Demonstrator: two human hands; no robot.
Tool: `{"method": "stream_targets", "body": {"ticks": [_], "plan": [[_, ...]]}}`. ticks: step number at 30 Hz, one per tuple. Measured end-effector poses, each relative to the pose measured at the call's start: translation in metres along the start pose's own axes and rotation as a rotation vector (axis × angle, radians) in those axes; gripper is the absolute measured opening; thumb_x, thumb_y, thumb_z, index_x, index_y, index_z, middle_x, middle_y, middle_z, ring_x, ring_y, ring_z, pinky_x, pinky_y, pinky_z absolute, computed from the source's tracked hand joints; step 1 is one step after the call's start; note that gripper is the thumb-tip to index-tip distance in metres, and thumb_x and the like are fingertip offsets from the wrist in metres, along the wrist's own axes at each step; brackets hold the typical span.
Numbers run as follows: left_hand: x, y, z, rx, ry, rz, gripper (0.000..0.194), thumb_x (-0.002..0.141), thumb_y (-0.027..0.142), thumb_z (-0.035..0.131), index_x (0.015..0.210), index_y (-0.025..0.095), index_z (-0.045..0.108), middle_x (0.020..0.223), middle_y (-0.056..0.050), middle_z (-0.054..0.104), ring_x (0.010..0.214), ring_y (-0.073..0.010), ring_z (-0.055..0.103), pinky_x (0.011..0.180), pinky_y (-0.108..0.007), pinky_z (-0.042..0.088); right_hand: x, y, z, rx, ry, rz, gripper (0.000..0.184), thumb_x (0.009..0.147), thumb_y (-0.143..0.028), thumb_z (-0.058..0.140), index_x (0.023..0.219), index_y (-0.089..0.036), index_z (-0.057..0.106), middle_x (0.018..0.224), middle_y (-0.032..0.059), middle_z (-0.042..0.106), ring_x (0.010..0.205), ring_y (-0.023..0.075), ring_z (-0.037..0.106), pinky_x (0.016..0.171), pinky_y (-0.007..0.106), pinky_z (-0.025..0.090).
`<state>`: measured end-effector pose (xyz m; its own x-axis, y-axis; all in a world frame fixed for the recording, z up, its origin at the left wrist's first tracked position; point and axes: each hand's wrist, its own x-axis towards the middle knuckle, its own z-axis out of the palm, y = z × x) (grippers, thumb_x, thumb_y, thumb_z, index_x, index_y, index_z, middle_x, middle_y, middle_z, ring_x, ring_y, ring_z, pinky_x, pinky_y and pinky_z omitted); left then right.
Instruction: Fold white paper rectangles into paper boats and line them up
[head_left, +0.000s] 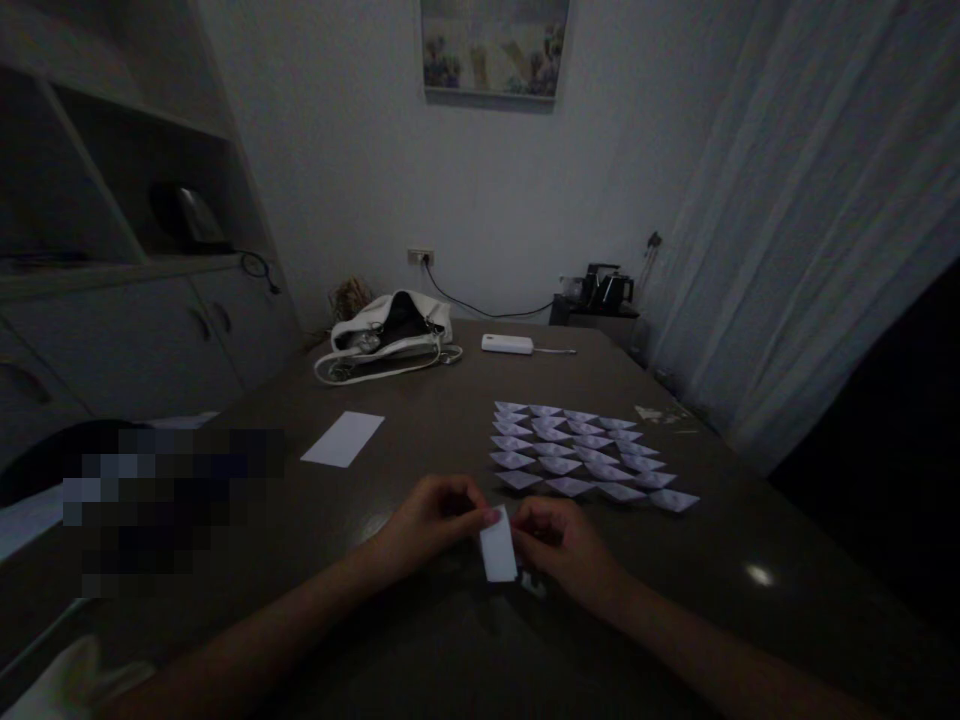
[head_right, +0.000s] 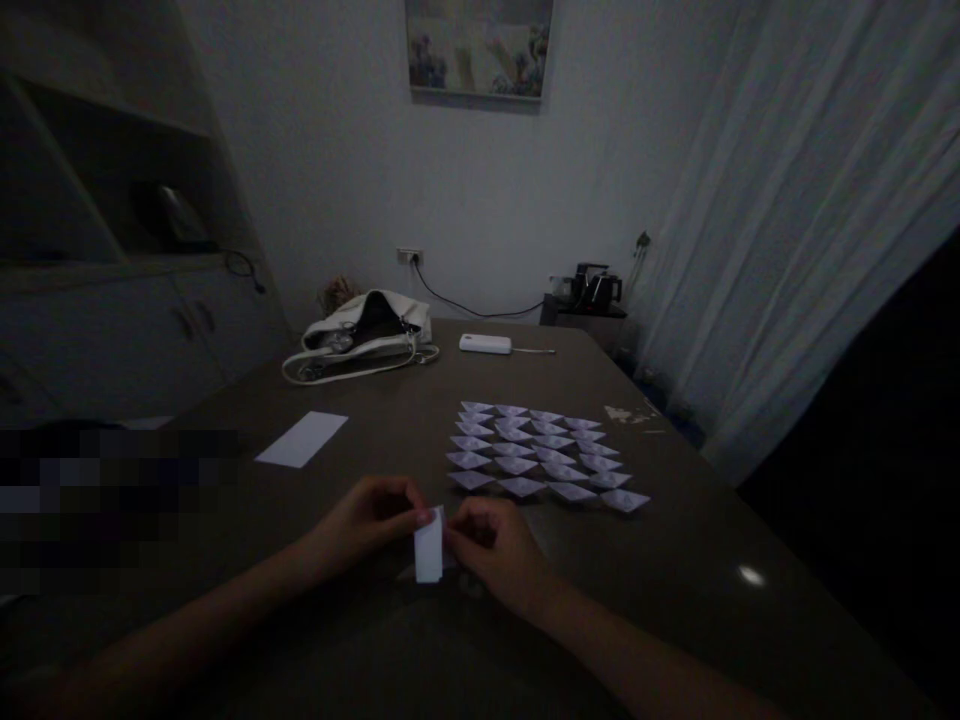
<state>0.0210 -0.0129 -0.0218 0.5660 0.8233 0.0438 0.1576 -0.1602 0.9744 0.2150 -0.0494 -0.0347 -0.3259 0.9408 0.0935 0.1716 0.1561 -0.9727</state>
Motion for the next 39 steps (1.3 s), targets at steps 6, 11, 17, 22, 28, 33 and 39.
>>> {"method": "stream_targets", "body": {"ticks": [6, 11, 17, 22, 28, 33, 39], "plan": [[-0.0004, 0.0005, 0.0028, -0.034, 0.041, -0.011, 0.025, 0.075, 0.035, 0.07, 0.075, 0.012, 0.061, 0.07, -0.001, 0.064, 0.065, -0.0127, 0.059, 0.06, -0.023, 0.044, -0.0004, 0.0043, -0.0013, 0.054, -0.029, -0.025, 0.019, 0.077, -0.03, 0.069, 0.069, -0.016, 0.058, 0.06, -0.0022, 0.056, 0.053, 0.0085, 0.05, 0.049, 0.019, 0.037], [-0.0003, -0.0011, 0.0026, -0.05, 0.045, -0.005, 0.023, 0.075, 0.033, 0.07, 0.077, 0.012, 0.061, 0.071, -0.001, 0.064, 0.065, -0.012, 0.058, 0.061, -0.023, 0.044, -0.001, 0.0013, -0.0015, 0.039, -0.038, -0.028, 0.017, 0.081, -0.03, 0.063, 0.073, -0.016, 0.061, 0.063, -0.0012, 0.057, 0.054, 0.0089, 0.05, 0.049, 0.02, 0.036], [0.0001, 0.0018, 0.0018, -0.007, 0.044, 0.011, 0.021, 0.076, 0.032, 0.068, 0.078, 0.012, 0.061, 0.07, 0.0, 0.063, 0.065, -0.0114, 0.057, 0.06, -0.022, 0.044, -0.003, -0.0028, -0.0015, 0.021, -0.028, -0.013, 0.022, 0.086, -0.033, 0.056, 0.074, -0.015, 0.061, 0.062, -0.0013, 0.055, 0.053, 0.0092, 0.05, 0.05, 0.02, 0.037], [-0.0006, 0.0055, 0.0032, 0.037, 0.048, 0.019, 0.023, 0.074, 0.032, 0.07, 0.082, 0.012, 0.063, 0.074, -0.002, 0.064, 0.068, -0.0127, 0.059, 0.063, -0.024, 0.046, -0.0028, 0.0012, -0.0009, -0.043, -0.008, -0.011, 0.015, 0.08, -0.029, 0.062, 0.077, -0.015, 0.063, 0.068, 0.0009, 0.06, 0.059, 0.0111, 0.054, 0.054, 0.022, 0.041], [-0.0008, 0.0017, 0.0026, 0.0, 0.026, -0.042, 0.028, 0.075, 0.037, 0.069, 0.085, 0.012, 0.063, 0.074, -0.002, 0.066, 0.067, -0.0127, 0.06, 0.062, -0.023, 0.045, -0.0026, 0.0054, -0.0015, -0.065, 0.065, -0.041, 0.017, 0.081, -0.03, 0.061, 0.073, -0.016, 0.062, 0.066, 0.0008, 0.06, 0.058, 0.0118, 0.054, 0.053, 0.023, 0.041], [0.0005, -0.0016, 0.0014, -0.006, 0.027, -0.081, 0.028, 0.075, 0.039, 0.068, 0.078, 0.012, 0.063, 0.068, -0.001, 0.065, 0.061, -0.0116, 0.059, 0.056, -0.021, 0.043, -0.0017, 0.0066, -0.003, -0.141, 0.116, -0.066, 0.017, 0.08, -0.031, 0.061, 0.073, -0.016, 0.062, 0.065, 0.0012, 0.06, 0.056, 0.0121, 0.053, 0.052, 0.024, 0.041], [0.0004, -0.0005, 0.0002, 0.059, 0.043, -0.057, 0.029, 0.074, 0.04, 0.068, 0.075, 0.012, 0.064, 0.066, -0.002, 0.065, 0.061, -0.0125, 0.059, 0.056, -0.021, 0.044, -0.0022, 0.0047, -0.0032, -0.181, 0.114, -0.064, 0.018, 0.081, -0.031, 0.06, 0.072, -0.016, 0.063, 0.064, 0.0012, 0.06, 0.055, 0.0118, 0.052, 0.05, 0.022, 0.038]]}}
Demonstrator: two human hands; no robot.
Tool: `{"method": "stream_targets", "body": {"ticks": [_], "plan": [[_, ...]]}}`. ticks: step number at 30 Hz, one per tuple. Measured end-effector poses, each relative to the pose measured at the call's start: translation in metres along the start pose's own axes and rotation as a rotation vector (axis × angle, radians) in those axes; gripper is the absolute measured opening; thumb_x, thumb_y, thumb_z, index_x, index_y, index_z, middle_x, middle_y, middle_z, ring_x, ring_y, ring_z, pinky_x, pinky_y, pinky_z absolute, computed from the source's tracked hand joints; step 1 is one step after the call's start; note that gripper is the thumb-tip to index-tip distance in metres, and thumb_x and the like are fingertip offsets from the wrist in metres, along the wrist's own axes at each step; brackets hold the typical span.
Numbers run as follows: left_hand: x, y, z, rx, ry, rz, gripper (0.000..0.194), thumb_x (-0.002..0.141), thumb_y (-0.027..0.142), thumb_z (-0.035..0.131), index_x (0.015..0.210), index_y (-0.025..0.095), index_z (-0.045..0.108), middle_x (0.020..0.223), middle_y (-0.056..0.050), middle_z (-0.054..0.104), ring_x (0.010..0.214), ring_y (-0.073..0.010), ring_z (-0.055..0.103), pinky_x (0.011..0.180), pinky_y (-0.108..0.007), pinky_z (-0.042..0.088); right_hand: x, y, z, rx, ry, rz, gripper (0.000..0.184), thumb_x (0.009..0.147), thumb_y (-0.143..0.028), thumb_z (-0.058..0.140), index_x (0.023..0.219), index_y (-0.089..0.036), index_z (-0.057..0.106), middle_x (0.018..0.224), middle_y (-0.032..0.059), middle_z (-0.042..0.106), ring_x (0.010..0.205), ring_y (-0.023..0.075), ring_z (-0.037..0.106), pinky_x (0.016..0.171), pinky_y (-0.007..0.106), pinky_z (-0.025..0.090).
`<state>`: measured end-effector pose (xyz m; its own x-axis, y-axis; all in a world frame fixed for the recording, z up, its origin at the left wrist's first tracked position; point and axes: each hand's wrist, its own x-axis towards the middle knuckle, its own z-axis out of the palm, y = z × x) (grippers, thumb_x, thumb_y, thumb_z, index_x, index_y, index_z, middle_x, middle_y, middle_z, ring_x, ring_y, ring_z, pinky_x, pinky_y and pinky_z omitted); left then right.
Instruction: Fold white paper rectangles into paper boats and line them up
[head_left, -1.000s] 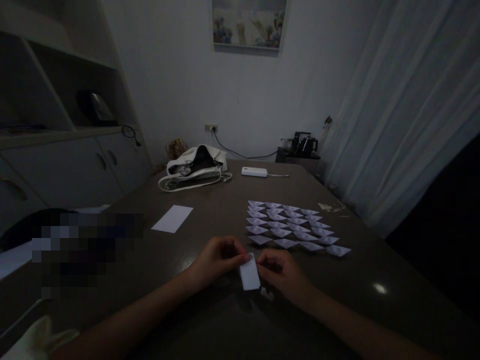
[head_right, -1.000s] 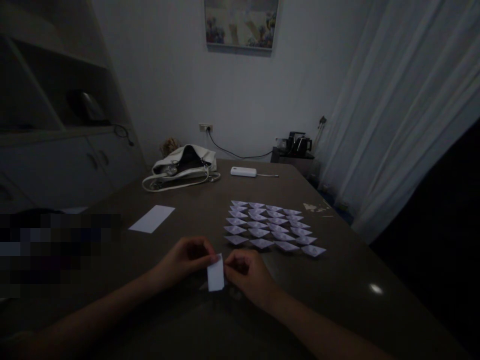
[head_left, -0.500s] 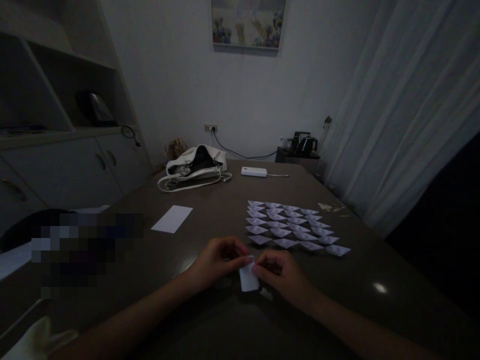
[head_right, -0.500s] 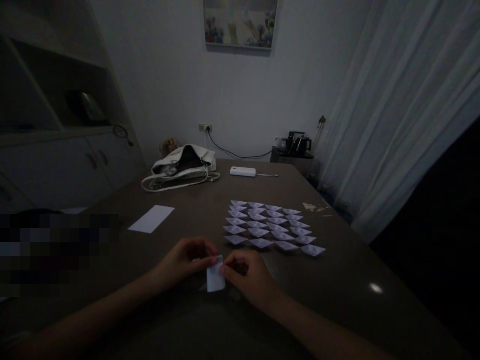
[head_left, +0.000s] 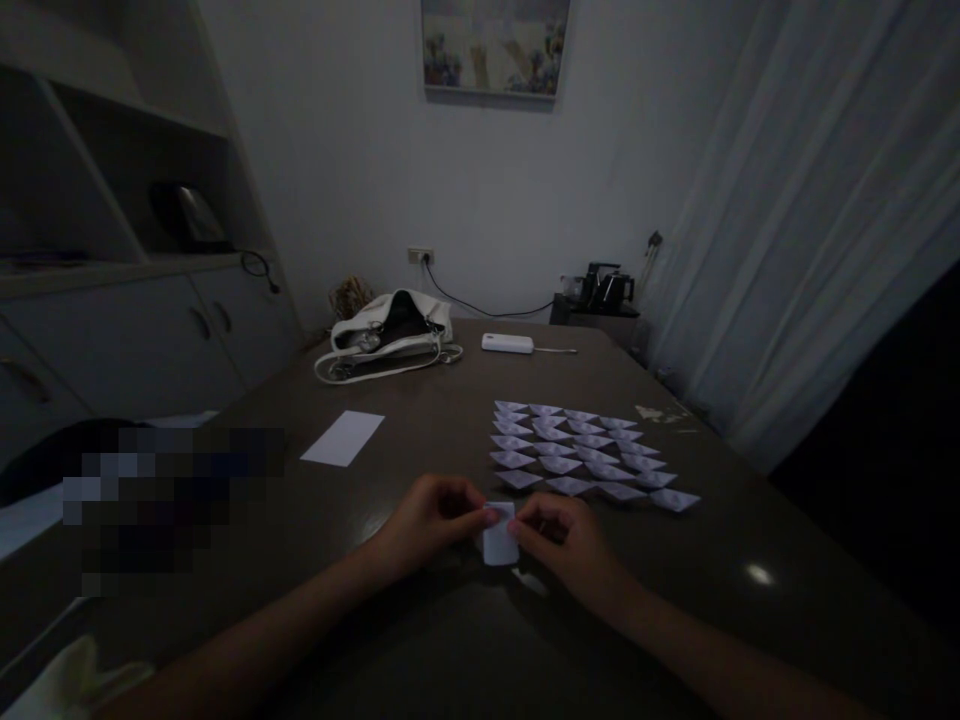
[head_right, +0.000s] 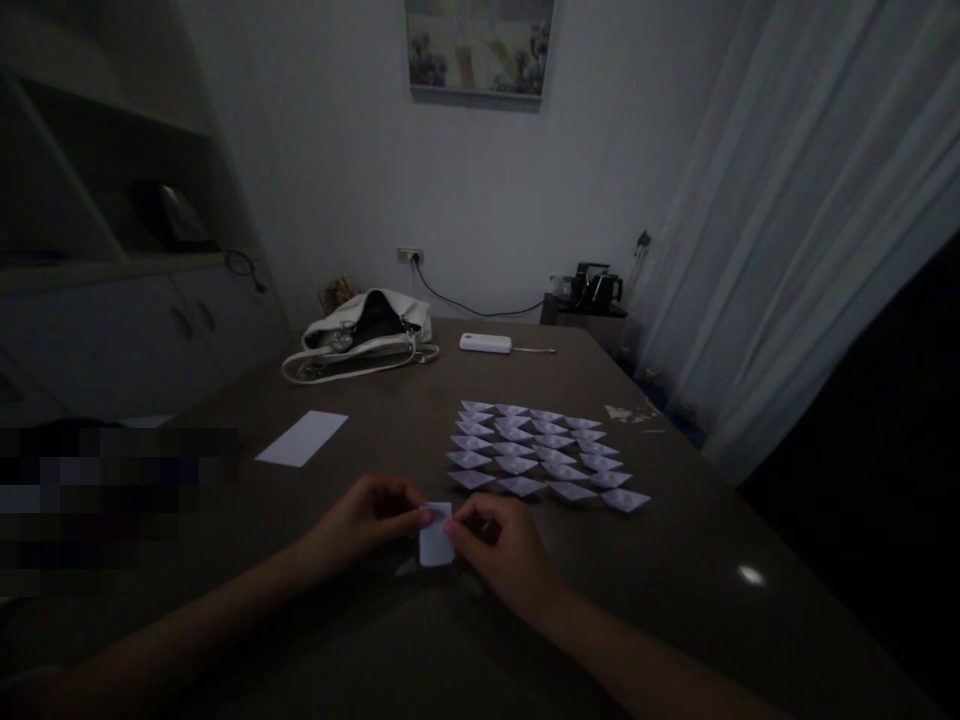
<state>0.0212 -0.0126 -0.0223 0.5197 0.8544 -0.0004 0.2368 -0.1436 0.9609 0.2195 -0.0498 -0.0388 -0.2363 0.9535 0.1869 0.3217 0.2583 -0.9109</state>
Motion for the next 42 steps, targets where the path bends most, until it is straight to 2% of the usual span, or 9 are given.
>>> {"method": "stream_targets", "body": {"ticks": [12, 17, 20, 26, 31, 42], "plan": [[-0.003, 0.004, 0.0, 0.043, -0.019, 0.047, 0.029, 0.077, 0.04, 0.066, 0.075, 0.012, 0.063, 0.07, -0.003, 0.065, 0.066, -0.0144, 0.06, 0.061, -0.024, 0.046, -0.001, -0.007, -0.001, -0.063, -0.002, -0.017, 0.018, 0.081, -0.031, 0.06, 0.071, -0.016, 0.061, 0.062, -0.0002, 0.056, 0.054, 0.0109, 0.048, 0.05, 0.022, 0.036], [-0.004, 0.006, -0.001, 0.038, 0.033, 0.168, 0.024, 0.077, 0.033, 0.069, 0.089, 0.014, 0.061, 0.079, -0.002, 0.063, 0.072, -0.014, 0.058, 0.066, -0.024, 0.047, -0.001, -0.005, -0.002, -0.03, -0.002, -0.015, 0.017, 0.082, -0.031, 0.058, 0.072, -0.017, 0.061, 0.065, 0.0, 0.057, 0.057, 0.0119, 0.051, 0.052, 0.023, 0.038], [-0.004, 0.006, -0.004, 0.078, 0.002, 0.234, 0.018, 0.08, 0.03, 0.066, 0.083, 0.014, 0.061, 0.077, -0.002, 0.062, 0.072, -0.0136, 0.058, 0.068, -0.025, 0.046, 0.0, -0.004, -0.002, -0.03, 0.005, -0.021, 0.016, 0.082, -0.03, 0.058, 0.074, -0.017, 0.061, 0.066, 0.0003, 0.057, 0.059, 0.0128, 0.052, 0.052, 0.023, 0.04], [-0.004, 0.005, -0.008, 0.199, -0.101, 0.282, 0.02, 0.083, 0.033, 0.063, 0.081, 0.014, 0.062, 0.077, -0.002, 0.062, 0.073, -0.0141, 0.058, 0.068, -0.024, 0.045, -0.003, -0.01, -0.001, -0.123, 0.009, -0.066, 0.014, 0.08, -0.025, 0.059, 0.07, -0.016, 0.063, 0.064, 0.0012, 0.06, 0.059, 0.0133, 0.054, 0.053, 0.024, 0.04], [-0.003, 0.007, -0.008, 0.304, -0.109, 0.361, 0.022, 0.086, 0.034, 0.06, 0.077, 0.013, 0.062, 0.076, -0.003, 0.061, 0.073, -0.0142, 0.058, 0.068, -0.023, 0.043, -0.005, -0.015, 0.0, -0.168, -0.001, -0.073, 0.012, 0.077, -0.02, 0.059, 0.067, -0.017, 0.062, 0.062, 0.0003, 0.06, 0.057, 0.0122, 0.053, 0.051, 0.022, 0.037], [-0.005, 0.013, -0.006, 0.31, -0.102, 0.361, 0.024, 0.081, 0.034, 0.064, 0.069, 0.014, 0.059, 0.073, -0.002, 0.061, 0.07, -0.0134, 0.056, 0.066, -0.023, 0.043, -0.007, -0.02, 0.003, -0.108, -0.027, -0.068, 0.016, 0.076, -0.022, 0.058, 0.06, -0.017, 0.056, 0.056, -0.0022, 0.052, 0.052, 0.0105, 0.046, 0.048, 0.021, 0.034]]}}
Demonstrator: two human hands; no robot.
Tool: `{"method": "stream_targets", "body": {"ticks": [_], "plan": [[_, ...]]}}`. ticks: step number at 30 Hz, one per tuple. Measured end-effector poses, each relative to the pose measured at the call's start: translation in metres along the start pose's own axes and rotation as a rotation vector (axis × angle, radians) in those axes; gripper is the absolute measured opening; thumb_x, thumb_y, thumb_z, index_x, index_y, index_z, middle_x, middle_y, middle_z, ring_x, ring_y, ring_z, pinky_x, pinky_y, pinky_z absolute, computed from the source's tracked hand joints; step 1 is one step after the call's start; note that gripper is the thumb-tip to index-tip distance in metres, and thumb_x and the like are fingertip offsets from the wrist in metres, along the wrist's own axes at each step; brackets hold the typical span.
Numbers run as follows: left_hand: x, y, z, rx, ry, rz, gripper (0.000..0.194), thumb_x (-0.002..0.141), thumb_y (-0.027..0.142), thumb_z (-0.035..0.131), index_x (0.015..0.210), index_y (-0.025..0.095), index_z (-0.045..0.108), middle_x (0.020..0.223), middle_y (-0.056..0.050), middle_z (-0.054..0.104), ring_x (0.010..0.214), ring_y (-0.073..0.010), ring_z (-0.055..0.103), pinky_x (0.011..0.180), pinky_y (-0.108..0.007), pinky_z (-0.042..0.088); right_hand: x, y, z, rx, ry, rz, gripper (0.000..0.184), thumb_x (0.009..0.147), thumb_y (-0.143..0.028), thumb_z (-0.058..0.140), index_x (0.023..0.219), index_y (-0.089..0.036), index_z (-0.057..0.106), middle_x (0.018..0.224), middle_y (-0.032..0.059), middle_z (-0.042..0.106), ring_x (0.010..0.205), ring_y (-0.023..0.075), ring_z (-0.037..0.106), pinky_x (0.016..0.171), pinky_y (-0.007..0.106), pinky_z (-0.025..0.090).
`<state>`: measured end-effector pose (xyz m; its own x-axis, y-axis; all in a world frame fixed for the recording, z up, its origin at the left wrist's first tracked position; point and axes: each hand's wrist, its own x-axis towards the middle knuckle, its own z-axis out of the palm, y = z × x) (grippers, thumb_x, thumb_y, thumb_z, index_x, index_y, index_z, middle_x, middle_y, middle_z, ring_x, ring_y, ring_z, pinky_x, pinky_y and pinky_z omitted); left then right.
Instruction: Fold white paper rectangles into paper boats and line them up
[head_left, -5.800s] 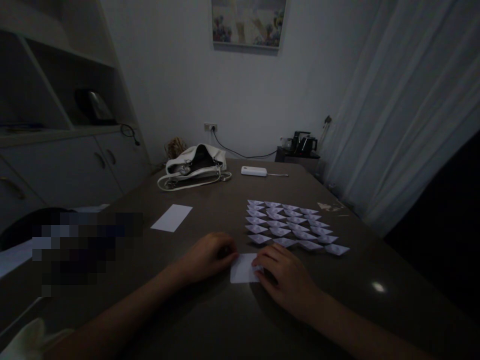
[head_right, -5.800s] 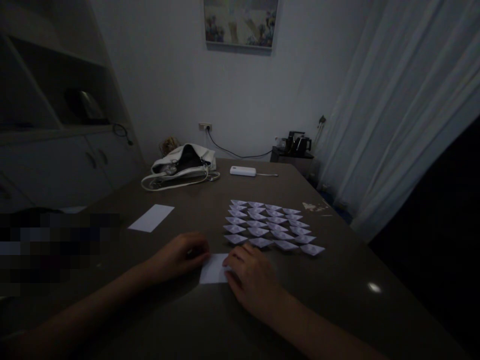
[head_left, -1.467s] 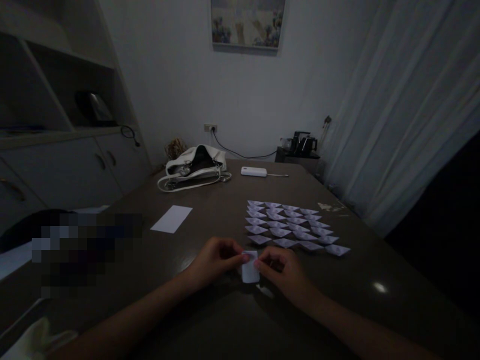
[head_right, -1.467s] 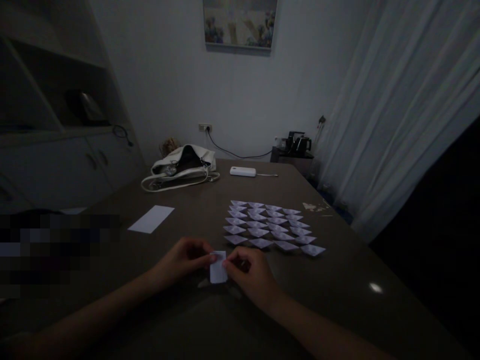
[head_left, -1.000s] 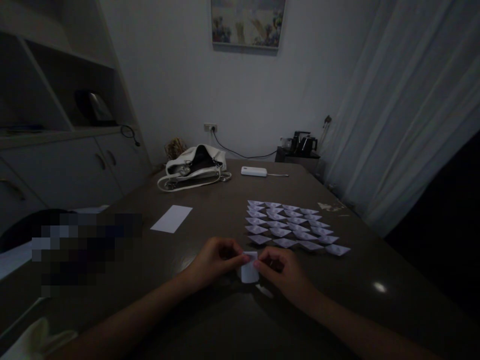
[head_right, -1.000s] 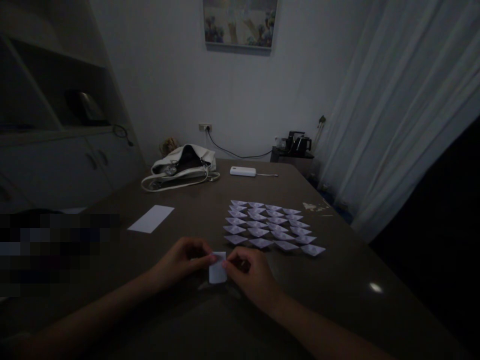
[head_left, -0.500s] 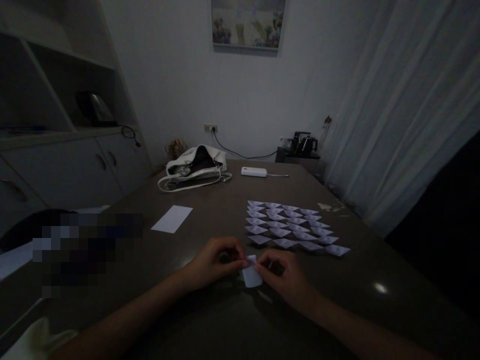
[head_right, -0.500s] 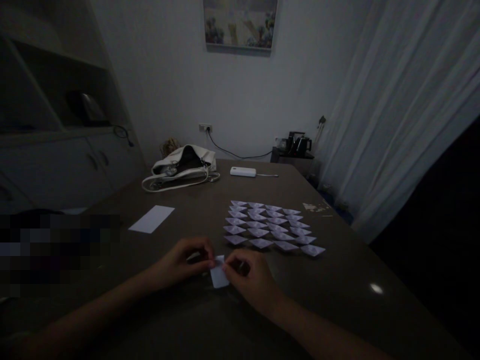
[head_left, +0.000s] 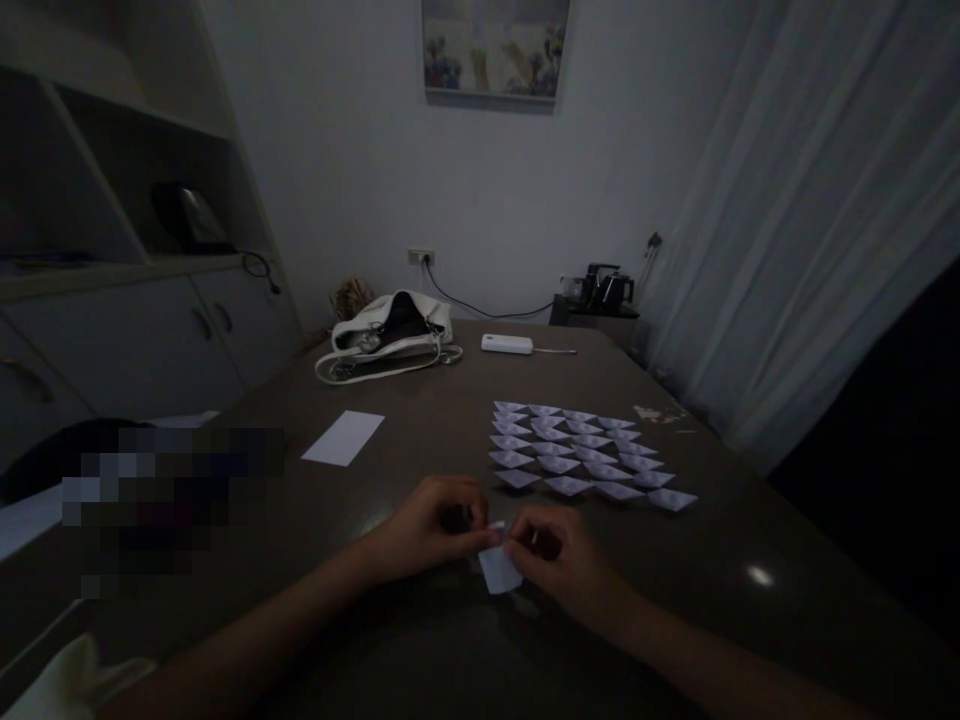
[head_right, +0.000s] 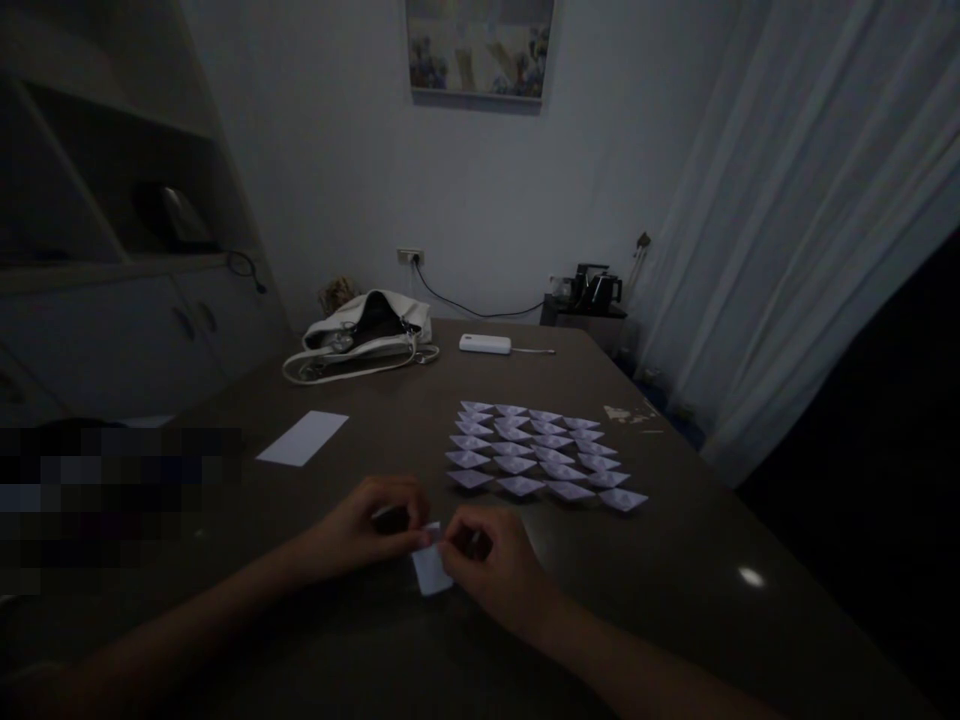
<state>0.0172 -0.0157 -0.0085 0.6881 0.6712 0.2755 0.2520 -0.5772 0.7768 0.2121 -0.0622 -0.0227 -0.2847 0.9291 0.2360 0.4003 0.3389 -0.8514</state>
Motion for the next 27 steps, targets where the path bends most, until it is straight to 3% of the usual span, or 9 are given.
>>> {"method": "stream_targets", "body": {"ticks": [4, 8, 20, 27], "plan": [[0.0, -0.004, 0.003, -0.086, 0.049, -0.152, 0.026, 0.077, 0.038, 0.067, 0.088, 0.014, 0.063, 0.076, -0.002, 0.063, 0.069, -0.0138, 0.057, 0.062, -0.023, 0.043, 0.001, 0.004, -0.002, 0.075, 0.036, 0.036, 0.017, 0.077, -0.026, 0.058, 0.063, -0.017, 0.056, 0.06, -0.0008, 0.053, 0.055, 0.0115, 0.048, 0.05, 0.022, 0.036], [0.0, -0.01, 0.007, -0.191, 0.026, -0.269, 0.029, 0.079, 0.041, 0.064, 0.078, 0.012, 0.064, 0.071, -0.003, 0.064, 0.067, -0.0144, 0.058, 0.061, -0.023, 0.044, 0.003, 0.009, -0.002, 0.126, 0.049, 0.061, 0.017, 0.077, -0.027, 0.059, 0.063, -0.017, 0.055, 0.061, -0.0006, 0.053, 0.055, 0.0117, 0.049, 0.05, 0.022, 0.037], [0.002, -0.008, 0.01, -0.372, 0.096, -0.307, 0.031, 0.072, 0.041, 0.07, 0.065, 0.013, 0.057, 0.061, 0.002, 0.056, 0.059, -0.0113, 0.052, 0.056, -0.021, 0.039, 0.005, 0.013, -0.002, 0.218, 0.012, 0.07, 0.02, 0.078, -0.031, 0.061, 0.065, -0.018, 0.055, 0.061, -0.0017, 0.052, 0.054, 0.0107, 0.048, 0.05, 0.022, 0.038], [0.001, -0.006, 0.008, -0.239, 0.108, -0.266, 0.027, 0.077, 0.037, 0.066, 0.066, 0.013, 0.059, 0.063, 0.001, 0.057, 0.062, -0.0118, 0.051, 0.059, -0.022, 0.039, 0.004, 0.011, -0.003, 0.182, 0.026, 0.073, 0.019, 0.079, -0.029, 0.06, 0.065, -0.017, 0.055, 0.061, -0.0015, 0.051, 0.055, 0.011, 0.048, 0.05, 0.021, 0.037]]}}
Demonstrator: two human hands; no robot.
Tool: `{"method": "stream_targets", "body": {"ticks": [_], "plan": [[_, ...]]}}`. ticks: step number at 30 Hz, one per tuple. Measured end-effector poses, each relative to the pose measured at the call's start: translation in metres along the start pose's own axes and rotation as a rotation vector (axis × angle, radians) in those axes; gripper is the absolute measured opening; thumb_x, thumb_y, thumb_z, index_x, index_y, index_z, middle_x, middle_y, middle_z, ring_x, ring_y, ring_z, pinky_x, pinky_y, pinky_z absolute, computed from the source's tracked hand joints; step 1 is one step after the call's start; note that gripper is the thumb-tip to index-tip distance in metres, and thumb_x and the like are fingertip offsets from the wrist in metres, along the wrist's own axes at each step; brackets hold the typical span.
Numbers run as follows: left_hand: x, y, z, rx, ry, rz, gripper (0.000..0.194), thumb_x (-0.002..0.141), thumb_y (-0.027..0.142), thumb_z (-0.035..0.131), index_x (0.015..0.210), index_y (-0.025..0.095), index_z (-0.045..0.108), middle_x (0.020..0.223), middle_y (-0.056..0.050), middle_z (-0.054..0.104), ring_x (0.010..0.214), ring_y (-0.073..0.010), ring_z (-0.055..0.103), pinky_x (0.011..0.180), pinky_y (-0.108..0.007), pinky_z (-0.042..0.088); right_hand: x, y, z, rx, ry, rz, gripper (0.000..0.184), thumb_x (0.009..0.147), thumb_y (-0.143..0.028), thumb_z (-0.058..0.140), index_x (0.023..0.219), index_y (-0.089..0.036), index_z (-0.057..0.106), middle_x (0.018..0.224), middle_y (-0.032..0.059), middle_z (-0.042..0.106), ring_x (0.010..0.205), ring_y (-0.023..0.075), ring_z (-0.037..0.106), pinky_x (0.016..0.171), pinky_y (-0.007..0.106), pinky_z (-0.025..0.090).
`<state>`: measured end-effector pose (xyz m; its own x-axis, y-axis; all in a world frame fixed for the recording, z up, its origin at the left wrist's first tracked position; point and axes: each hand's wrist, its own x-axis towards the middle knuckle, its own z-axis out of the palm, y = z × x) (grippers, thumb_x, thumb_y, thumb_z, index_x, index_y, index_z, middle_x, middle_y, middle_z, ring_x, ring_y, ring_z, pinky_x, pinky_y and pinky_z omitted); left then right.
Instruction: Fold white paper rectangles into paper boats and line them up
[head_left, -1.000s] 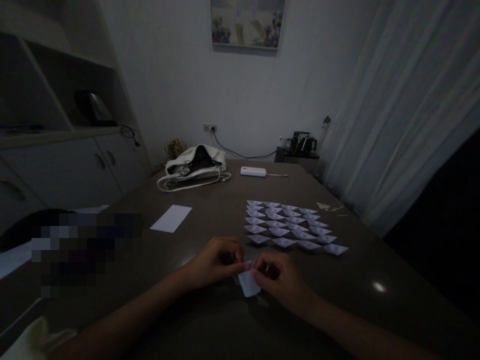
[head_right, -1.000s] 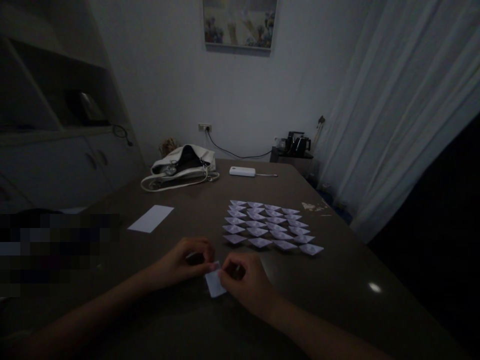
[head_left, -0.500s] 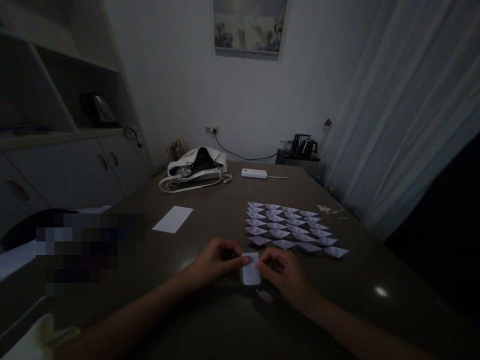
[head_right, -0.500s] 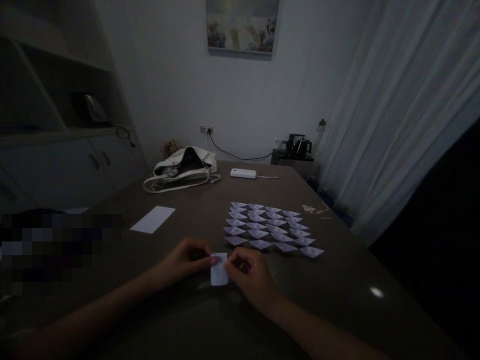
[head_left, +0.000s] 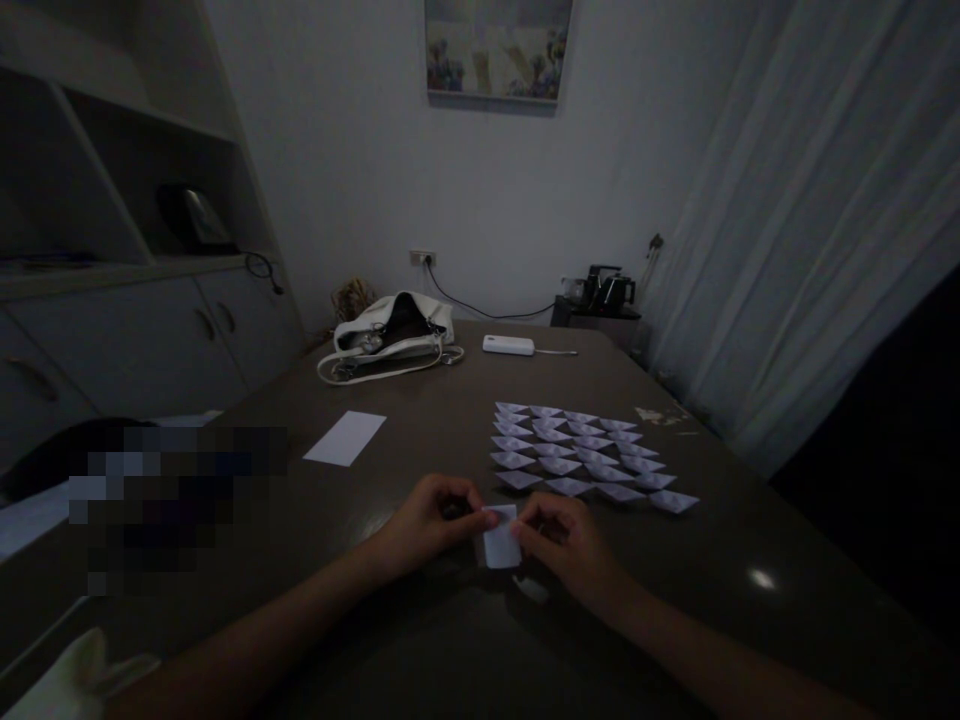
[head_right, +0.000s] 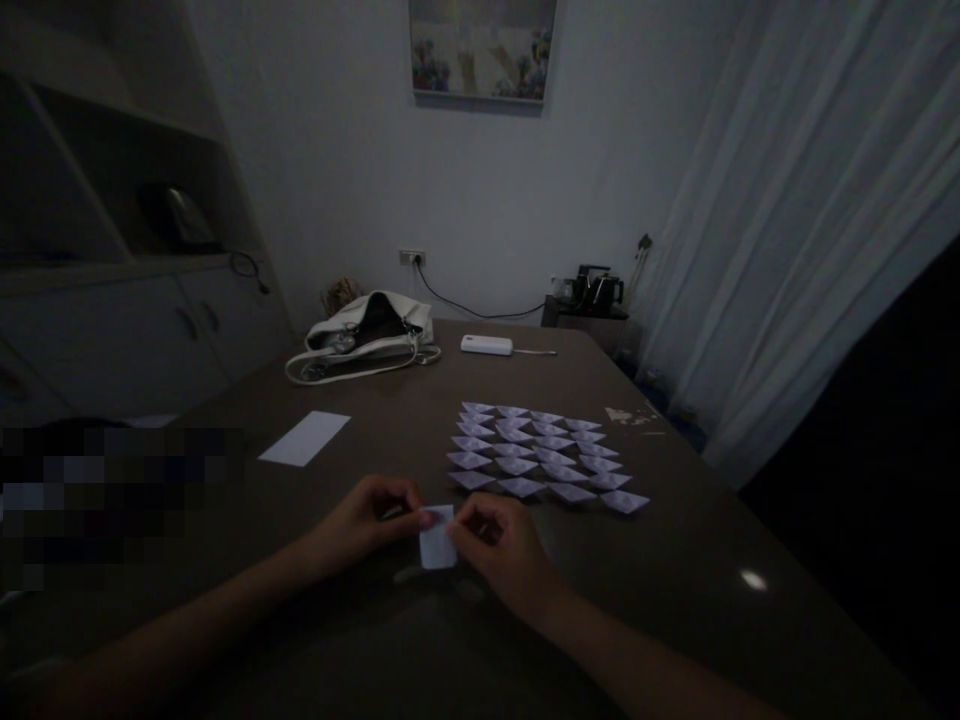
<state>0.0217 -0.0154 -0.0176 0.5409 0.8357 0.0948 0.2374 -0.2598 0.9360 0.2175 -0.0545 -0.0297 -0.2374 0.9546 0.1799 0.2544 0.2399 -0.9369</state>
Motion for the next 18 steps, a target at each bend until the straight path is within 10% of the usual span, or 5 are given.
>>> {"method": "stream_targets", "body": {"ticks": [18], "plan": [[-0.0005, -0.0023, -0.0031, -0.011, 0.036, 0.065, 0.02, 0.079, 0.032, 0.066, 0.075, 0.013, 0.065, 0.071, -0.001, 0.064, 0.071, -0.014, 0.057, 0.066, -0.024, 0.043, -0.0006, 0.0012, 0.0001, -0.061, 0.05, -0.098, 0.016, 0.079, -0.026, 0.058, 0.066, -0.017, 0.055, 0.063, -0.0006, 0.052, 0.056, 0.0121, 0.049, 0.051, 0.023, 0.036]]}}
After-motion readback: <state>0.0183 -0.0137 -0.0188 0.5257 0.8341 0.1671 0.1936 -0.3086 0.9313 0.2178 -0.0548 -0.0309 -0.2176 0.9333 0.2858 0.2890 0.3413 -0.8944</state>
